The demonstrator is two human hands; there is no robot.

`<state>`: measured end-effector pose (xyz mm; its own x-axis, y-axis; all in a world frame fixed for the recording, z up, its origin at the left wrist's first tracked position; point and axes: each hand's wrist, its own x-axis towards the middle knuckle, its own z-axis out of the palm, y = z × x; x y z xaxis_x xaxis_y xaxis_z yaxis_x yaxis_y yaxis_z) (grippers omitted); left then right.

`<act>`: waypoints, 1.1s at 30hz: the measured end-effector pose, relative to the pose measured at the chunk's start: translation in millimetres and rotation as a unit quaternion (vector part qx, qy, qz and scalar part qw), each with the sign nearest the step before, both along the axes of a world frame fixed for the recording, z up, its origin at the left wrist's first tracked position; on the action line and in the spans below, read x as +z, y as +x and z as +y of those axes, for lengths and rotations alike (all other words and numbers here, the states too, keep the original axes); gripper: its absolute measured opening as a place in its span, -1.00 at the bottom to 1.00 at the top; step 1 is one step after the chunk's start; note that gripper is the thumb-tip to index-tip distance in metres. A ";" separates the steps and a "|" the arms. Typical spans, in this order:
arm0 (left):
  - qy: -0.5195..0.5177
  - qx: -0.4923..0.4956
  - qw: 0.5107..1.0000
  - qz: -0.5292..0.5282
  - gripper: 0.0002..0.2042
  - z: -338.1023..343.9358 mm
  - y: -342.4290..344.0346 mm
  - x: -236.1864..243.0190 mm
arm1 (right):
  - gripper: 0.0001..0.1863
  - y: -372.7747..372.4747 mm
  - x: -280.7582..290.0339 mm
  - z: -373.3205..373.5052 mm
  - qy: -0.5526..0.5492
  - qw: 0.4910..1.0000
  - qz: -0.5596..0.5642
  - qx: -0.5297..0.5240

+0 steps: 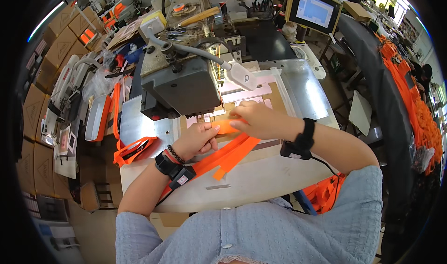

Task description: Operating an industrial sewing machine to join and stitch orange synthetic straps.

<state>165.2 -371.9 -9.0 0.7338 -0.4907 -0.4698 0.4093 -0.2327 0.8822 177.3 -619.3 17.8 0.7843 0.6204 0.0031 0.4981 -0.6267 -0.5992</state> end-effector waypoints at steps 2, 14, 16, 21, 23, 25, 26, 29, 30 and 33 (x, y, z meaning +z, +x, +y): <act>-0.006 0.013 0.999 -0.028 -0.70 -2.7 -4.5 4.6 | -0.65 7.0 -12.9 1.7 0.015 0.999 -0.015 0.027; 0.219 0.028 0.902 -0.372 -0.73 30.6 -12.1 2.0 | -0.63 58.4 14.7 24.0 -0.055 0.960 0.270 -0.043; 0.211 -0.002 0.859 -0.466 -0.74 29.5 -23.4 20.2 | -0.65 67.0 -2.0 22.1 -0.039 0.957 0.284 -0.043; 0.233 -0.125 0.769 -0.582 -0.64 28.4 -25.3 11.8 | -0.53 73.9 -11.7 26.5 -0.053 0.956 0.287 -0.038; 0.263 -0.141 0.748 -0.592 -0.58 25.9 -24.8 7.0 | -0.55 72.4 -11.1 26.6 -0.054 0.955 0.289 -0.046; 0.294 -0.145 0.710 -0.623 -0.51 24.7 -23.4 -0.4 | -0.58 71.2 -5.2 30.0 -0.066 0.955 0.286 -0.045; 0.304 -0.148 0.707 -0.621 -0.49 24.3 -23.9 -0.8 | -0.59 70.8 -0.9 33.3 -0.077 0.955 0.283 -0.041; 0.325 -0.161 0.697 -0.618 -0.45 19.3 -23.9 3.0 | -0.75 67.7 -2.8 30.9 -0.059 0.966 0.250 -0.040; 0.332 -0.164 0.694 -0.617 -0.44 18.9 -24.0 3.6 | -0.71 68.1 -5.9 30.9 -0.045 0.971 0.234 -0.038; 0.352 -0.176 0.690 -0.608 -0.43 17.5 -25.5 5.6 | -0.71 70.9 -18.8 28.4 -0.033 0.978 0.205 -0.031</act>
